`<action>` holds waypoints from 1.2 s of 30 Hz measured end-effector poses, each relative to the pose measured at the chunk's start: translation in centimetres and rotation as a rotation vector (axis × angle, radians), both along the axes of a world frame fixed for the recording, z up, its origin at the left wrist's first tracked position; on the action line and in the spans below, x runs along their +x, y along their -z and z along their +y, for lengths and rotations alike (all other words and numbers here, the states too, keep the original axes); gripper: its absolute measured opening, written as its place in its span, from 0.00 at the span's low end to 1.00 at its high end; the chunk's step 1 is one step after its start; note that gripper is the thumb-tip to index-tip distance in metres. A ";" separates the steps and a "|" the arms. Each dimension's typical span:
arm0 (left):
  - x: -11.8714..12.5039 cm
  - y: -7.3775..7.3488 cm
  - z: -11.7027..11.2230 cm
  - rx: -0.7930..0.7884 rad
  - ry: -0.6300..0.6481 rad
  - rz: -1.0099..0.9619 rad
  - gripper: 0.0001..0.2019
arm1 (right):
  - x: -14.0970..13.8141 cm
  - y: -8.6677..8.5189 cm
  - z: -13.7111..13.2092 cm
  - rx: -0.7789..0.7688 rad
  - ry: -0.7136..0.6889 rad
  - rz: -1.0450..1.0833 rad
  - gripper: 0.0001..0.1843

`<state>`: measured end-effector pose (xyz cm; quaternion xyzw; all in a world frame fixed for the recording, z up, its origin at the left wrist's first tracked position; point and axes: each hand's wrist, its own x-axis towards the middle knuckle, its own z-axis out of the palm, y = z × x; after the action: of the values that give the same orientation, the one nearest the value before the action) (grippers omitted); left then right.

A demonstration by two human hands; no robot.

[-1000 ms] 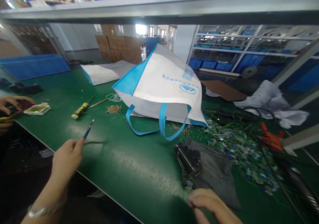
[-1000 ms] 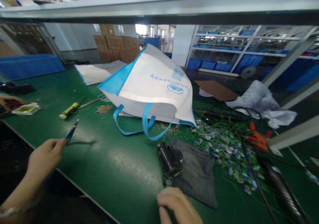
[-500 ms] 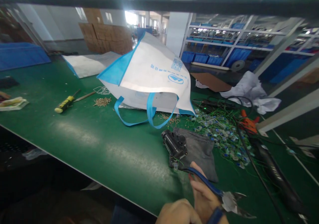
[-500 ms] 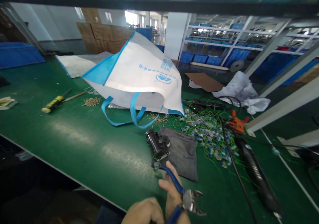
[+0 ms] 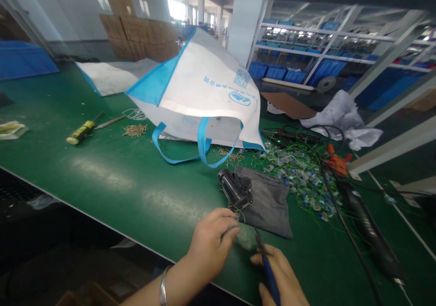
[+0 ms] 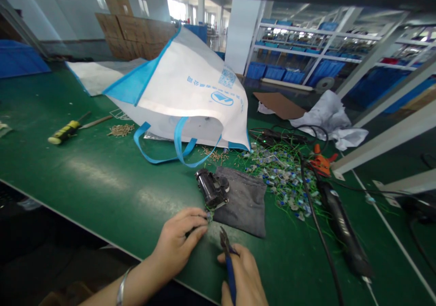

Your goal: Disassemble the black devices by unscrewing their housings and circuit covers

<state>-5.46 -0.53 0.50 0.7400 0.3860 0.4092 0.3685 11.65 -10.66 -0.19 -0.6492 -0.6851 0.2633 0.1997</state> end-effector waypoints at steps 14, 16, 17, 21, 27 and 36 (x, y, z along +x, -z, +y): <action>-0.2 0.0 -0.2 0.085 0.063 -0.025 0.09 | -2.4 -3.7 3.2 -0.203 -0.036 0.228 0.06; -0.2 -0.1 -0.2 0.041 0.103 0.011 0.10 | -2.3 -3.5 3.4 -0.211 -0.032 0.252 0.11; -0.2 -0.1 -0.1 0.024 0.112 0.031 0.11 | -2.3 -3.5 3.5 -0.211 -0.028 0.261 0.13; 0.0 -0.2 0.2 0.001 0.120 0.066 0.12 | -2.4 -3.1 3.4 -0.170 -0.008 0.308 0.18; 0.1 0.2 0.4 -0.030 0.144 0.068 0.11 | -2.0 -1.5 2.9 -0.225 0.020 0.498 0.22; 0.3 0.5 0.8 0.066 0.133 0.057 0.11 | -1.0 -2.6 3.2 -0.347 -0.123 0.585 0.20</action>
<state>-5.20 0.22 -0.03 0.7873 0.3325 0.3751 0.3590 10.68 -7.42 2.42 -0.5281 -0.5817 0.5624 0.2579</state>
